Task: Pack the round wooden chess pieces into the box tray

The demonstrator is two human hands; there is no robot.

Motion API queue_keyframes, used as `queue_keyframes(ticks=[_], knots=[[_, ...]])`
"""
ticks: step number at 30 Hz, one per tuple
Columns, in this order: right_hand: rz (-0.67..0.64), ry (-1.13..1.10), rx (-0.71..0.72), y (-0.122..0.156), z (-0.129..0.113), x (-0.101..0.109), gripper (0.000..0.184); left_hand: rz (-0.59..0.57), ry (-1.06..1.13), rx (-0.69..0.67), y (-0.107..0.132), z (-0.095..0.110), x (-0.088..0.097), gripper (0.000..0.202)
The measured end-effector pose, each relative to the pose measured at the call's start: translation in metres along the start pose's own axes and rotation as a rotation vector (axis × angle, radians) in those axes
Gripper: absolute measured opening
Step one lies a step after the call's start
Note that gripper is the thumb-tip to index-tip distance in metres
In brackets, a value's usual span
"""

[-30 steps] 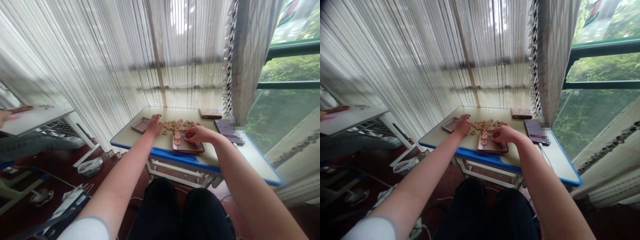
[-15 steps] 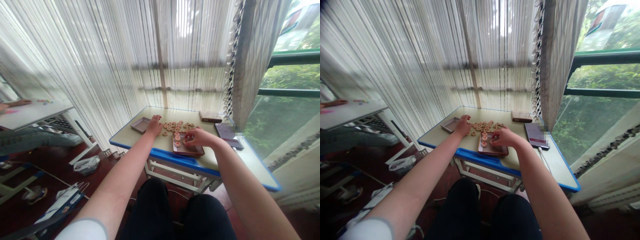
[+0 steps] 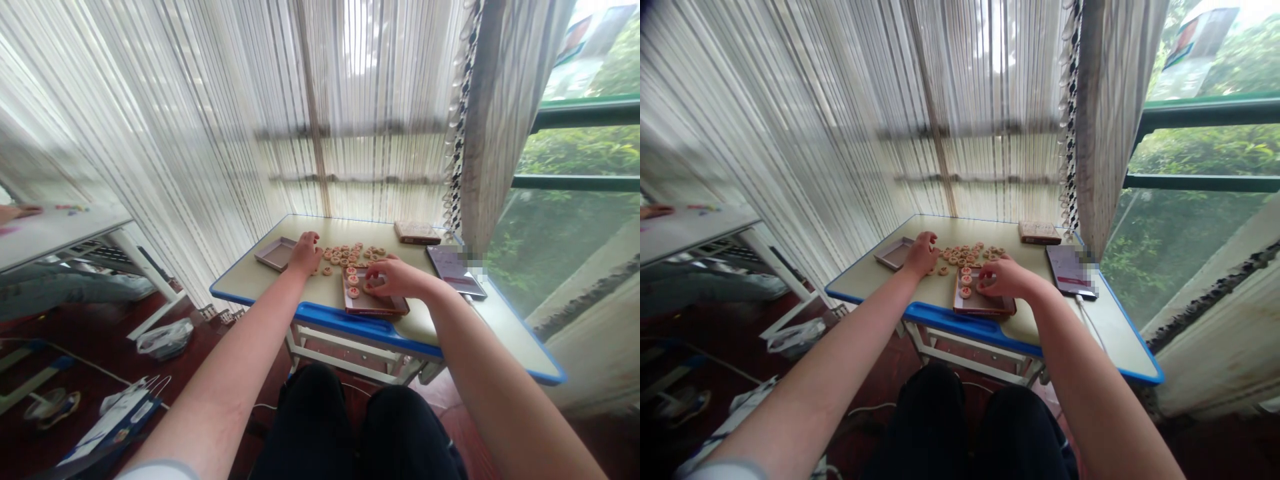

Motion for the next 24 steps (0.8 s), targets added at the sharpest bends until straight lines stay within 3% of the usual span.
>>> queue_keyframes(ticks=[11,24], knots=[[0.013,-0.233,0.063,0.003,-0.013,0.002,0.026,-0.014,0.014,-0.01,0.0,-0.001,-0.002,0.031],[-0.01,-0.194,0.062,0.0,-0.02,-0.006,0.028,-0.022,0.0,-0.027,0.0,-0.001,-0.002,0.036]])
Point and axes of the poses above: each hand's wrist, its own y-axis away from the middle knuckle, its own x-axis out of the back of the hand, z = x × y, the point moved 2 cm from there along -y, towards the middle knuckle, and after that the axes turned 3 degrees about x, right-handed, at the moved point
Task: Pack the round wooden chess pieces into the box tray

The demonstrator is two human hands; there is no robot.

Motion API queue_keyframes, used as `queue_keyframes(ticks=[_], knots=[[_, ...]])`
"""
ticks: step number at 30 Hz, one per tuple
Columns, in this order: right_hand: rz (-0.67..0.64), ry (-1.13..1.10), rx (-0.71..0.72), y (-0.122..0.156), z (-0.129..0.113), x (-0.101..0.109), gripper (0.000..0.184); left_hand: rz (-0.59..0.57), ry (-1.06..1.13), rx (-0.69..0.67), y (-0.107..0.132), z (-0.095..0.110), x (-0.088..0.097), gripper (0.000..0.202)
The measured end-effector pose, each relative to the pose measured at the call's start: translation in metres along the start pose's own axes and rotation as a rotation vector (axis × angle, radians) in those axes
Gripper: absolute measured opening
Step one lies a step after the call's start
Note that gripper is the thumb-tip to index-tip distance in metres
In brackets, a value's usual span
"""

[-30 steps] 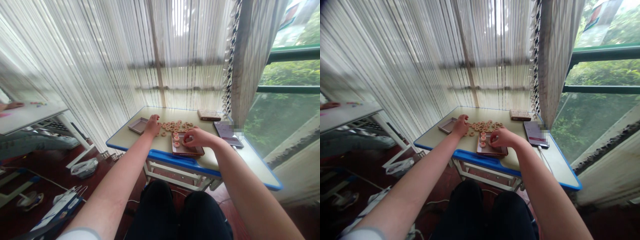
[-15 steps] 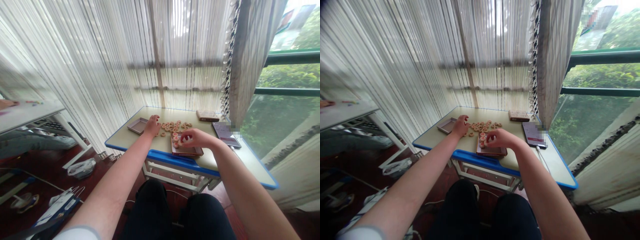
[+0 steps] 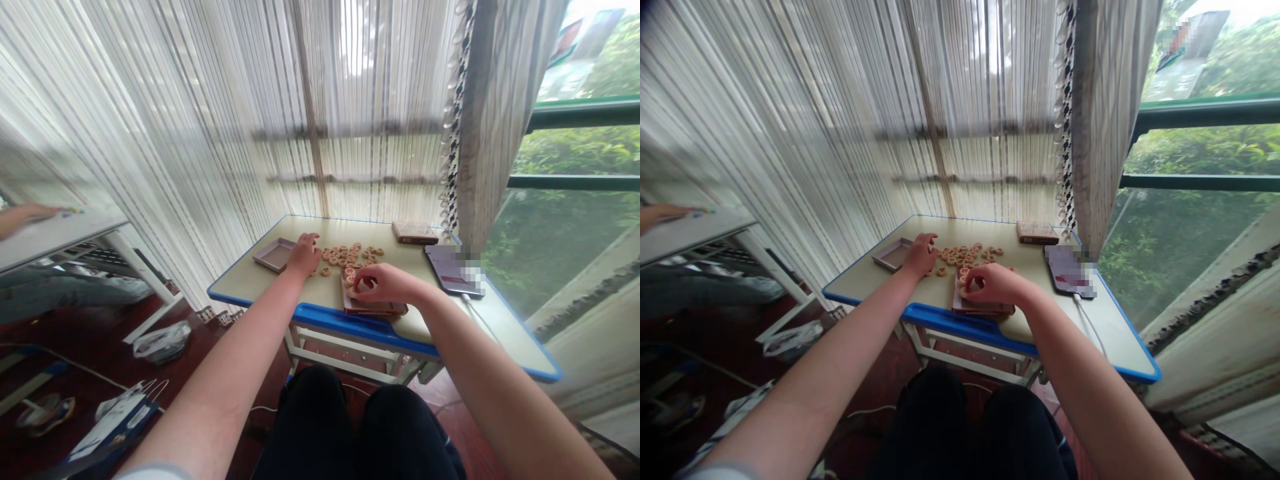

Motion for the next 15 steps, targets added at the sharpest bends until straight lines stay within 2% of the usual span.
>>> queue_keyframes(ticks=[8,15], knots=[[0.058,0.018,-0.003,0.0002,-0.0035,-0.0032,0.028,-0.012,0.003,0.03,0.0003,0.0035,0.002,0.034],[0.053,0.017,0.033,-0.0014,-0.0025,-0.0059,0.02,-0.017,-0.004,-0.001,0.0008,0.003,0.0019,0.023]])
Point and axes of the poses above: each hand's wrist, its own y-axis away from the middle knuckle, its own x-axis out of the back of the hand, z = x × y, the point moved 2 cm from there along -y, towards the middle knuckle, and after that the axes turned 3 degrees about x, right-handed, at the moved point
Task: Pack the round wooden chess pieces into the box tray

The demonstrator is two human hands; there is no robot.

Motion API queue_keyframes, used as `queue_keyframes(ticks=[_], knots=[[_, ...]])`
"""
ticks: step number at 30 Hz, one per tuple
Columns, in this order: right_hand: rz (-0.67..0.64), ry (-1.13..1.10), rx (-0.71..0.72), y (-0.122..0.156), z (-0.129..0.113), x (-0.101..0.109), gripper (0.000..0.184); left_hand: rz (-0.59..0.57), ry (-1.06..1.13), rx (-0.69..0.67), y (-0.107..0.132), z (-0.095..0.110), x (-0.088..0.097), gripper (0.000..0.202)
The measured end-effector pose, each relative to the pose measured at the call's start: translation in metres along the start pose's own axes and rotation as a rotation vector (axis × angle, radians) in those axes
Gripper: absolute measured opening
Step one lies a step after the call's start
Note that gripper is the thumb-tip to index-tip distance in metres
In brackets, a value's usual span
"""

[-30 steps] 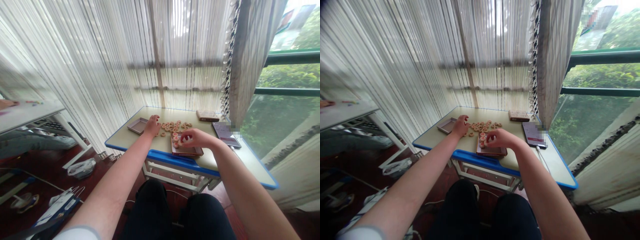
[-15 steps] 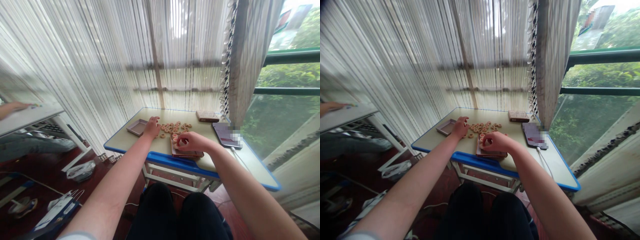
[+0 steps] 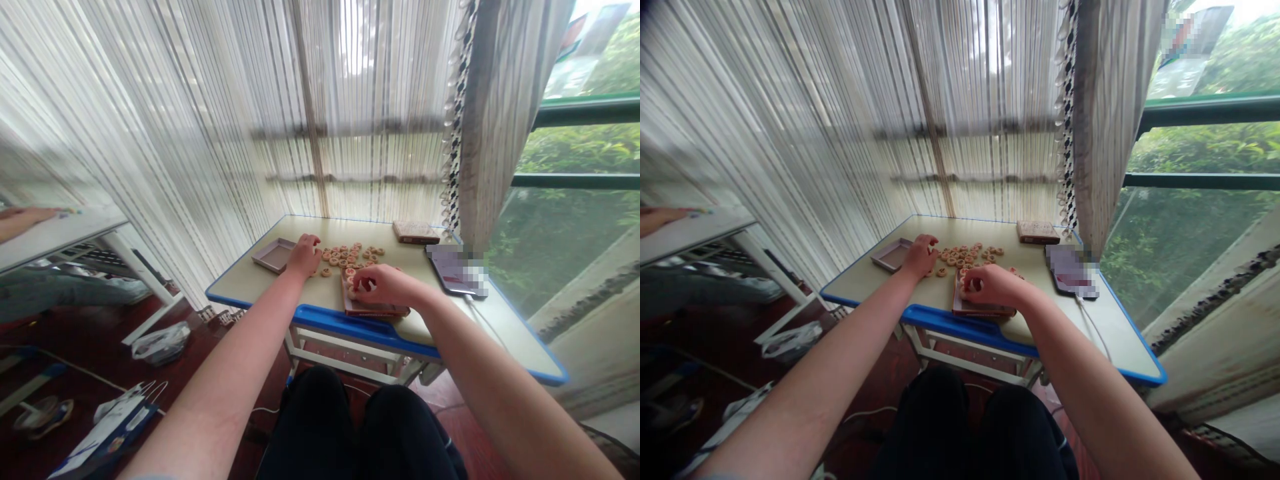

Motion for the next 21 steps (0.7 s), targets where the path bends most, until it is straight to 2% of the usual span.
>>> queue_keyframes(ticks=[4,8,10,12,14,16,17,19,21], knots=[[0.022,-0.023,0.005,-0.001,0.001,0.0,0.02,0.018,-0.007,-0.009,0.0,0.0,0.001,0.02],[0.1,-0.081,-0.022,0.001,0.007,0.011,0.028,0.026,-0.004,-0.015,-0.001,-0.002,-0.002,0.021],[0.228,-0.102,-0.119,0.003,0.019,0.022,0.033,0.004,0.005,-0.028,-0.002,-0.003,-0.005,0.021],[0.4,-0.093,-0.317,0.006,0.037,0.032,0.038,-0.05,0.017,-0.047,-0.002,-0.003,-0.008,0.019],[0.452,-0.023,-0.503,0.009,0.058,0.037,0.036,-0.103,0.028,-0.065,-0.002,-0.003,-0.011,0.017],[0.39,0.116,-0.648,0.012,0.076,0.039,0.026,-0.119,0.037,-0.073,-0.002,-0.003,-0.012,0.016],[0.317,0.156,-0.693,0.013,0.084,0.038,0.023,-0.114,0.039,-0.073,-0.002,-0.003,-0.012,0.016],[0.175,0.212,-0.757,0.016,0.096,0.035,0.022,-0.1,0.037,-0.069,-0.003,-0.003,-0.011,0.016],[0.124,0.257,-0.763,0.019,0.102,0.035,0.023,-0.08,0.032,-0.072,-0.003,-0.003,-0.01,0.015]])
Point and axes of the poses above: each hand's wrist, its own y-axis away from the middle knuckle, its own x-axis out of the back of the hand, z = x × y, the point moved 2 cm from there along -y, towards the middle knuckle, and after that the axes turned 3 degrees about x, right-handed, at the moved point
